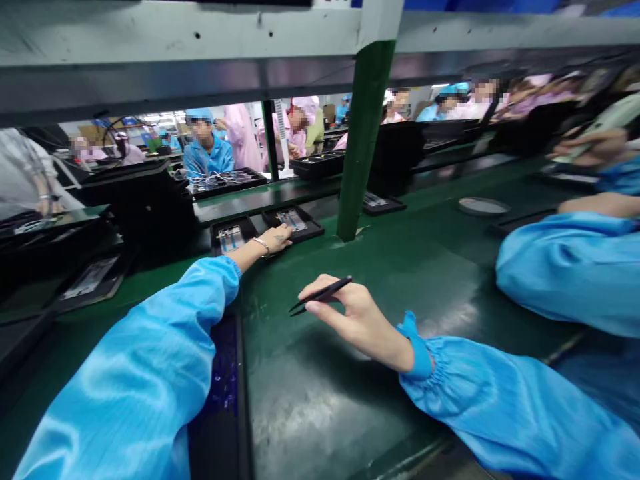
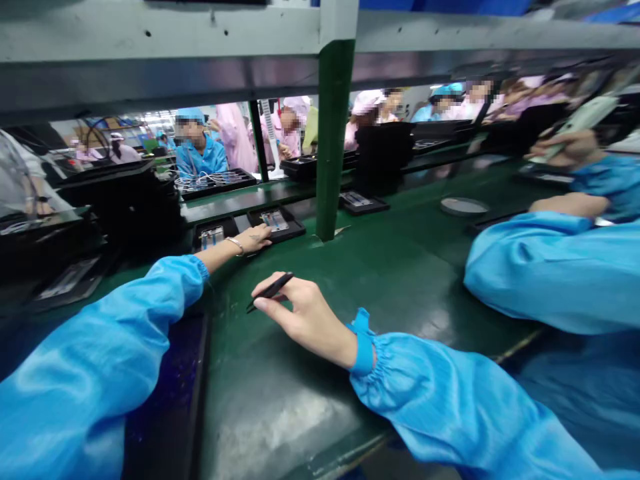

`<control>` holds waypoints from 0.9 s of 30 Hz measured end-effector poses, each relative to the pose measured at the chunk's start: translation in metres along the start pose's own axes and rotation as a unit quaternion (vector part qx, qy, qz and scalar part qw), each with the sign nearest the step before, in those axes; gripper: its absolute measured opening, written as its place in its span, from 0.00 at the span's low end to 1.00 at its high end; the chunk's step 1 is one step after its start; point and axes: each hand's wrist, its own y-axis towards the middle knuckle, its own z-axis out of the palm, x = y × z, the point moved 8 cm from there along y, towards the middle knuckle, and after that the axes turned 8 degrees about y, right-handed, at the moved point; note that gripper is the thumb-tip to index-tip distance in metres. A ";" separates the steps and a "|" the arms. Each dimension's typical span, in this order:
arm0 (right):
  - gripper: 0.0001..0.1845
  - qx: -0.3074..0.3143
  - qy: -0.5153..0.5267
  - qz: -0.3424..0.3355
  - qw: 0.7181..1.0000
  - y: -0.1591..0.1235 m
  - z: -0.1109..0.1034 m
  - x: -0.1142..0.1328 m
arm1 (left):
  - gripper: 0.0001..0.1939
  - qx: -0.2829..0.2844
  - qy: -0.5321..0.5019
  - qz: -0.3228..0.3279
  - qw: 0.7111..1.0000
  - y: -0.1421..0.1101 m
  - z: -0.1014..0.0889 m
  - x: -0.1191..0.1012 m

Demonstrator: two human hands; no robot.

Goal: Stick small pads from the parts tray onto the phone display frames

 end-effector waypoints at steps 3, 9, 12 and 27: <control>0.12 -0.015 0.025 0.051 0.998 0.000 -0.003 -0.009 | 0.18 -0.013 -0.008 0.032 0.999 -0.013 -0.017 -0.003; 0.18 -0.083 0.155 0.094 0.980 0.008 -0.019 -0.017 | 0.11 -0.034 -0.034 0.114 0.992 -0.084 -0.049 -0.046; 0.17 -0.131 0.199 0.077 0.968 0.012 -0.029 -0.016 | 0.10 -0.016 -0.046 0.137 0.989 -0.141 -0.060 -0.078; 0.11 -0.128 0.143 0.183 0.964 0.031 0.009 -0.079 | 0.11 -0.015 -0.084 0.148 0.985 -0.312 -0.084 -0.211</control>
